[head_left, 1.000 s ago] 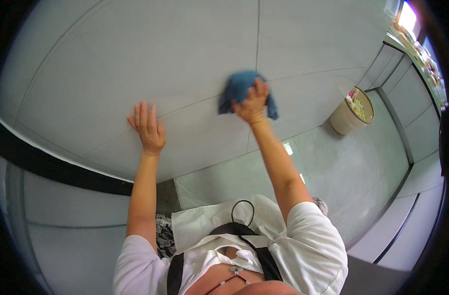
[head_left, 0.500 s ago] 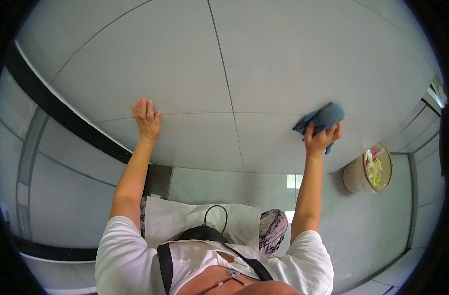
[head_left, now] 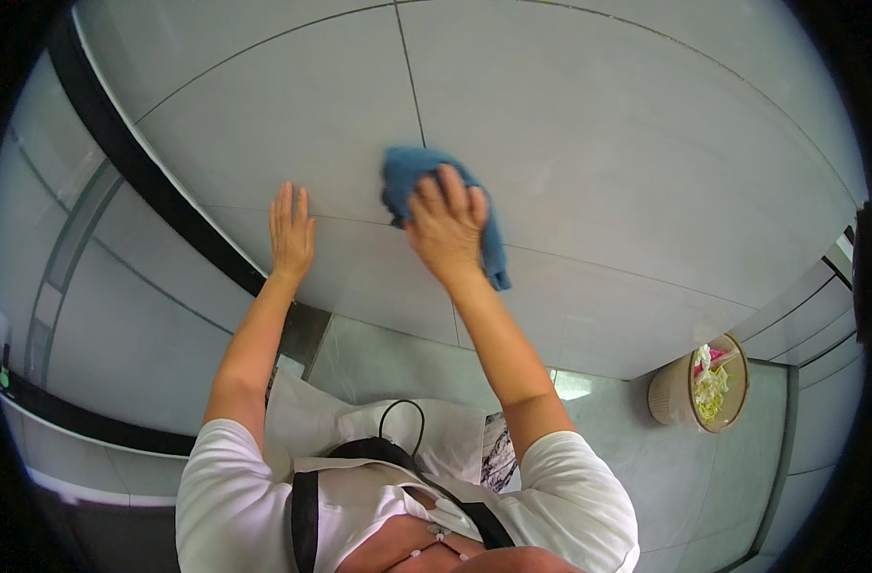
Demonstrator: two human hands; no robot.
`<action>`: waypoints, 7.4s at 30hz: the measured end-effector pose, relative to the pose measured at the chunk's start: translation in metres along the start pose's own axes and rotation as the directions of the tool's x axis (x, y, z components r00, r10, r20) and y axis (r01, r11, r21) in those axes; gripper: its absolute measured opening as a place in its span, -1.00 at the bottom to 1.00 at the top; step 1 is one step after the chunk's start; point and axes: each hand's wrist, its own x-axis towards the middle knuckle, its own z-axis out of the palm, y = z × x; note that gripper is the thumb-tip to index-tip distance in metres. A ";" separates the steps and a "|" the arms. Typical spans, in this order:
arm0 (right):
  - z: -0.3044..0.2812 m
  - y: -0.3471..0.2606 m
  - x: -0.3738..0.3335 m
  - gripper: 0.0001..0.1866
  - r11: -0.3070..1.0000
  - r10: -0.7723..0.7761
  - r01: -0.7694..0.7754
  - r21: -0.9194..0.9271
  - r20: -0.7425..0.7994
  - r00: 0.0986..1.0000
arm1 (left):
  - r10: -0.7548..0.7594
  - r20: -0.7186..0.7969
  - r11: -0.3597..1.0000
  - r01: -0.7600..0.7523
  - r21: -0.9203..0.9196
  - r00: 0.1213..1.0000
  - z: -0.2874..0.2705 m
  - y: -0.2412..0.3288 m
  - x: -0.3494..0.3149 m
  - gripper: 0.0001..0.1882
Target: The person wipes a tiled wall with a blue cloth, moving from top to bottom and around a set of hanging kitchen utensils.
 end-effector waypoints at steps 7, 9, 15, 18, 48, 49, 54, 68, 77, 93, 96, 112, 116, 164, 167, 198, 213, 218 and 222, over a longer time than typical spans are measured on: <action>-0.072 0.153 -0.097 -0.03 0.893 0.065 -0.204 -0.400 -0.335 0.940 | -0.022 -0.019 1.000 0.022 0.020 1.000 -0.006 0.001 -0.001 -0.29; -0.096 0.178 -0.108 -0.03 0.852 0.373 -0.479 -0.210 -0.396 0.839 | -0.033 -0.009 0.998 0.034 0.059 0.999 -0.015 0.003 0.004 -0.27; -0.120 0.189 -0.071 -0.10 0.848 0.471 -0.521 0.103 -0.597 0.650 | 0.018 -0.088 1.000 -0.019 -0.015 0.996 0.018 0.001 0.015 -0.30; -0.120 0.194 -0.074 -0.12 0.843 0.480 -0.521 0.137 -0.630 0.611 | 0.084 -0.224 0.994 -0.099 -0.055 0.971 0.033 -0.004 0.021 -0.35; -0.147 0.107 0.120 -0.45 0.862 0.358 -0.507 -0.022 -0.682 0.638 | 0.198 -0.724 0.818 -0.518 -0.249 0.660 -0.061 0.010 0.155 -0.59; -0.148 0.104 0.121 -0.41 0.842 0.407 -0.539 -0.018 -0.635 0.657 | 0.199 -0.725 0.814 -0.523 -0.251 0.659 -0.062 0.009 0.155 -0.60; -0.066 0.015 0.153 -0.30 0.932 0.114 -0.299 -0.203 -0.622 0.775 | 0.137 -0.779 0.780 -0.551 -0.295 0.611 -0.056 0.001 0.153 -0.63; -0.057 -0.057 0.218 -0.61 0.909 -0.247 0.115 -0.401 -0.294 0.923 | 0.025 -0.733 0.816 -0.438 -0.378 0.680 -0.062 0.014 0.153 -0.57; -0.148 0.103 0.167 -0.35 0.871 0.110 -0.401 -0.284 -0.683 0.722 | 0.100 -0.694 0.913 -0.342 -0.220 0.713 -0.071 0.036 0.165 -0.58; -0.262 0.280 0.098 -0.42 0.779 0.219 -0.578 -0.243 -0.758 0.614 | 0.131 -0.692 0.909 -0.364 -0.202 0.710 -0.116 0.182 0.223 -0.54; -0.233 0.230 0.105 -0.46 0.910 0.081 -0.329 -0.254 -0.668 0.739 | 0.120 -0.697 0.937 -0.312 -0.154 0.706 -0.122 0.188 0.238 -0.53; -0.324 0.334 0.073 -0.45 0.883 0.067 -0.381 -0.273 -0.731 0.679 | 0.279 -0.678 0.948 -0.307 0.082 0.681 -0.142 0.274 0.274 -0.49; -0.350 0.360 0.053 -0.43 0.876 0.127 -0.413 -0.249 -0.707 0.696 | 0.279 -0.686 0.949 -0.301 0.092 0.672 -0.143 0.277 0.274 -0.50; -0.117 -0.003 0.292 -0.63 0.895 -0.289 0.104 -0.435 -0.384 0.877 | -0.213 -0.849 0.780 -0.439 -0.445 0.483 -0.110 0.054 0.232 -0.63; -0.091 -0.027 0.276 -0.64 0.909 -0.347 0.221 -0.354 -0.348 0.871 | -0.341 -0.787 0.711 -0.406 -0.574 0.514 -0.109 0.056 0.224 -0.63; -0.227 0.314 0.000 -0.37 0.896 0.079 -0.338 -0.288 -0.645 0.760 | 0.220 -0.658 0.903 -0.405 -0.141 0.720 0.042 0.178 0.113 -0.69; -0.046 0.067 0.064 -0.69 0.952 -0.164 0.115 -0.282 -0.156 0.974 | -0.102 -0.695 0.890 -0.247 -0.383 0.712 0.047 0.160 0.110 -0.70; 0.007 0.090 -0.103 -0.74 0.920 -0.229 0.262 -0.292 0.142 0.963 | -0.030 -0.711 0.879 -0.320 -0.353 0.702 0.055 0.172 0.114 -0.69; 0.003 0.088 -0.114 -0.74 0.945 -0.173 0.211 -0.251 0.163 0.971 | 0.100 -0.686 0.874 -0.393 -0.286 0.720 0.056 0.164 0.105 -0.70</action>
